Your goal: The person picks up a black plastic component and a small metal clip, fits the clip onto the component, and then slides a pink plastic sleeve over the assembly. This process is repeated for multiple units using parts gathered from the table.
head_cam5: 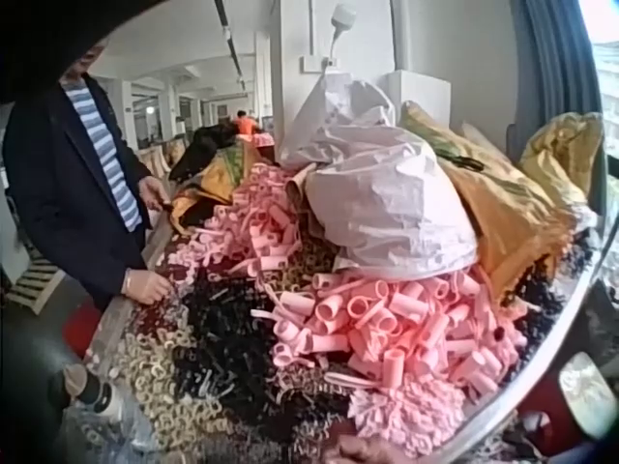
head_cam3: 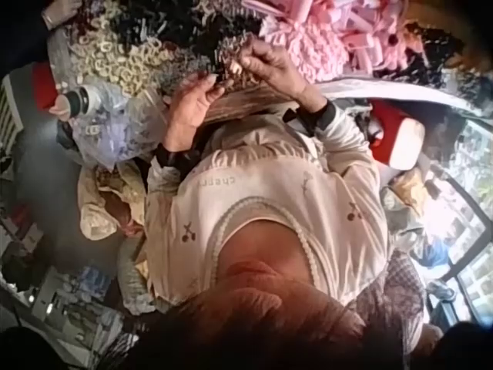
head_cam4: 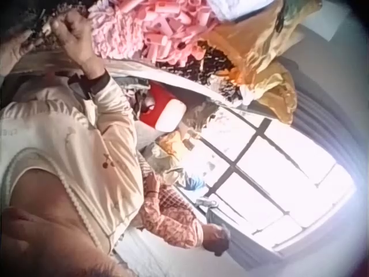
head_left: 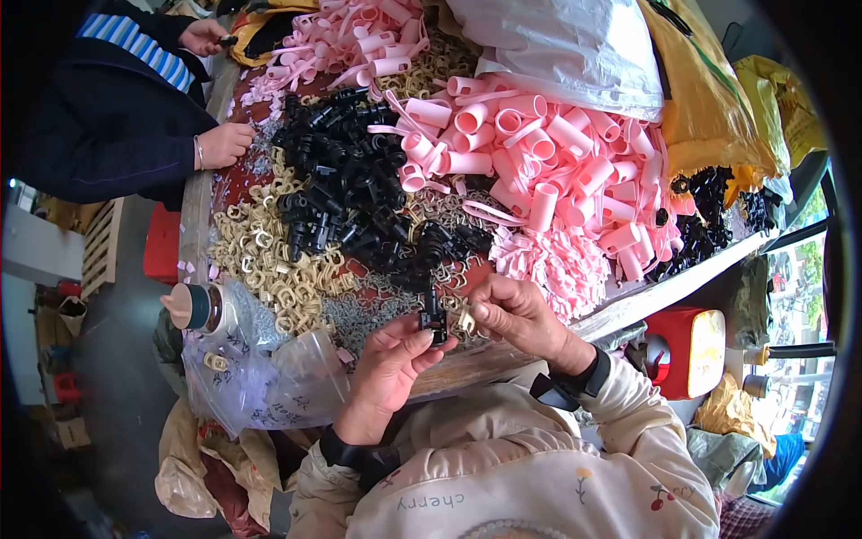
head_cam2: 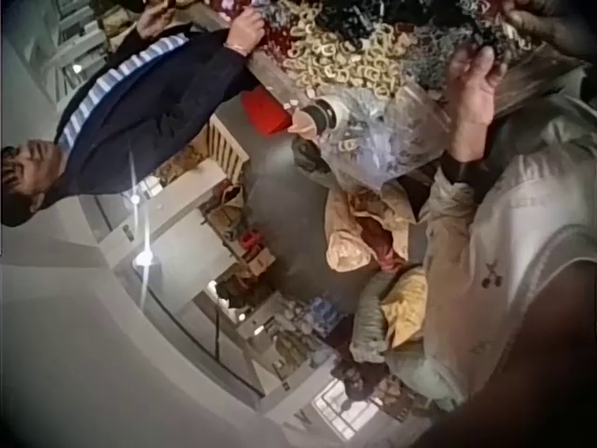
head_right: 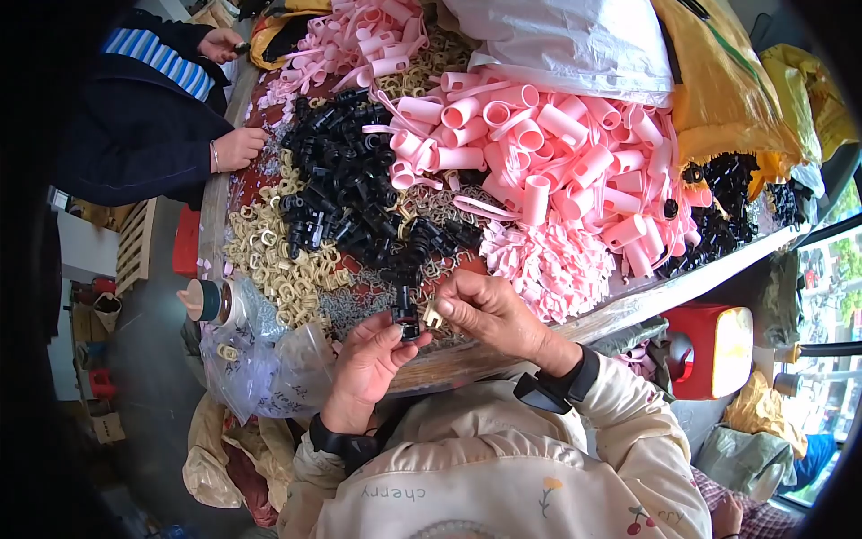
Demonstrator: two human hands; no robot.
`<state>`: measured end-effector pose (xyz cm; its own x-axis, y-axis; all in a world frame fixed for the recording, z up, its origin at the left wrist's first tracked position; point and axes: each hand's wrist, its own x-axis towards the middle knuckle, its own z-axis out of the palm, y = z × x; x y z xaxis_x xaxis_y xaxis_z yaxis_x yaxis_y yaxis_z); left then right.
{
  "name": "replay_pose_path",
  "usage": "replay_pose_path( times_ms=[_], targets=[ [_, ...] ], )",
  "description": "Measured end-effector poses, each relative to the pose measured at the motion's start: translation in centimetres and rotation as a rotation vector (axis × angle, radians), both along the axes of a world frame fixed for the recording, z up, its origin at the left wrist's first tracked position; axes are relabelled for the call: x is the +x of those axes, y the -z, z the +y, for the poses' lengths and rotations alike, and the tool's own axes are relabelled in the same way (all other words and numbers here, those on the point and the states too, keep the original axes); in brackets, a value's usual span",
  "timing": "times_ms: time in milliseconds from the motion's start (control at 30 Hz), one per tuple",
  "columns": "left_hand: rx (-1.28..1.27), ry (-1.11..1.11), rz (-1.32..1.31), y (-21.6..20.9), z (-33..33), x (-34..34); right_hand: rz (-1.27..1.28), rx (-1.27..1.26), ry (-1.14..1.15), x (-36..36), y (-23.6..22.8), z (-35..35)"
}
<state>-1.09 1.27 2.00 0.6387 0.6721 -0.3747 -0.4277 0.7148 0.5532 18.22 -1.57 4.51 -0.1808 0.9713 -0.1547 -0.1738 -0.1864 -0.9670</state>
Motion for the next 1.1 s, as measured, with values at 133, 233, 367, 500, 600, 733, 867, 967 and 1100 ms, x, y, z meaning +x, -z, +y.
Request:
replay_pose_path(
  times_ms=[133,233,367,500,600,733,867,967,1100],
  targets=[
    [0.007,0.032,0.026,-0.2,-0.8,0.1,-0.18,0.322,-0.035,-1.0,-0.4,-0.2],
    [0.007,0.05,0.038,-0.5,-1.3,0.1,-0.413,0.495,-0.046,-1.6,-0.2,-0.4],
    [0.009,0.089,0.064,-0.4,-1.8,0.0,-0.438,0.218,-0.004,-1.8,-1.6,-1.3],
    [0.005,0.134,0.074,-0.1,-1.8,-0.2,-0.302,0.129,-0.027,-1.4,-0.3,-1.8],
    [0.002,0.114,0.057,0.1,-1.5,-0.6,-0.778,0.324,0.115,1.3,0.6,-1.3],
    [-0.02,0.057,0.043,0.9,-1.0,-0.7,-1.384,0.55,0.165,5.5,3.8,-0.3],
    [-0.028,0.033,0.073,0.7,-0.9,-0.1,-1.591,0.543,0.12,5.9,4.9,0.3],
    [-0.028,0.048,0.076,0.5,-0.6,0.3,-1.609,0.494,0.149,6.0,4.9,0.4],
    [-0.02,0.082,0.079,0.8,-0.6,0.6,-1.631,0.478,0.197,6.2,4.7,0.4]
  ],
)
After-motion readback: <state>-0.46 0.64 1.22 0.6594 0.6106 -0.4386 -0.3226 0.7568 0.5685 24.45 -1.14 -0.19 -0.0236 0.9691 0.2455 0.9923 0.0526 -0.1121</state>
